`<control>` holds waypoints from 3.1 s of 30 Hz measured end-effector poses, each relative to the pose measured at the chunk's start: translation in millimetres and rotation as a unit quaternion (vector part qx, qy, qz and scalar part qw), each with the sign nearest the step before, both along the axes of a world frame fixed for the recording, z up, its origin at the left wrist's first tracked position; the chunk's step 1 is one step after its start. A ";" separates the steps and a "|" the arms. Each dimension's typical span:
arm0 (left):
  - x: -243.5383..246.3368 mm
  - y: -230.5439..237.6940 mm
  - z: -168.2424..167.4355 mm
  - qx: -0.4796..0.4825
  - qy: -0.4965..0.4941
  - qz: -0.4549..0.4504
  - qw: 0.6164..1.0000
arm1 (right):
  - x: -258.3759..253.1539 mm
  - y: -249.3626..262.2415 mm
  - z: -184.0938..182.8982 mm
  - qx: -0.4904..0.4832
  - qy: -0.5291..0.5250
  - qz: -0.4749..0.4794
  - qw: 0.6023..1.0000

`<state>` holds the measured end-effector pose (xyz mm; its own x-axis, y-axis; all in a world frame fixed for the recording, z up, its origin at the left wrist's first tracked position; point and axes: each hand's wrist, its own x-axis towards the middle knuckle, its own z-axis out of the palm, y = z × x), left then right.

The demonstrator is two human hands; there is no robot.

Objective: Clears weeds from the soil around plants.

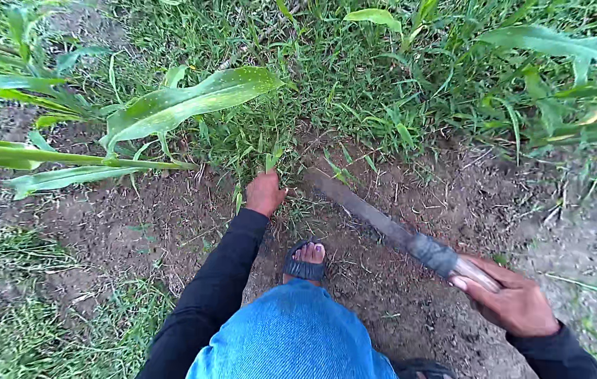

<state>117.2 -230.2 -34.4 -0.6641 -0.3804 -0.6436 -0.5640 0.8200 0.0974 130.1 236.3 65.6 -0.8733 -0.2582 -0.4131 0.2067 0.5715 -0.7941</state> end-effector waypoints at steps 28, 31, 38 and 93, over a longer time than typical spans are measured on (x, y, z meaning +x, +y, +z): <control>1.3 -32.8 -4.8 0.048 -0.052 0.054 0.996 | -5.8 3.0 -39.9 -0.027 -0.260 -0.017 0.965; -2.5 -36.6 -11.2 0.049 -0.075 0.032 0.996 | -22.7 -134.1 -59.9 0.023 -0.273 0.089 0.958; 13.3 -38.0 -15.4 -0.006 0.011 0.033 0.999 | 11.6 -181.4 -73.8 -0.029 -0.229 0.071 0.970; 11.2 -57.6 -36.9 0.083 0.052 0.251 0.963 | 35.4 -14.3 -16.7 -0.075 -0.315 -0.170 0.931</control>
<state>128.3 -287.7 -71.4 -0.4875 -0.5681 -0.6630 -0.8654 0.4149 0.2808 165.6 222.0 48.9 -0.5115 -0.1081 -0.8525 0.8069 0.2807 -0.5197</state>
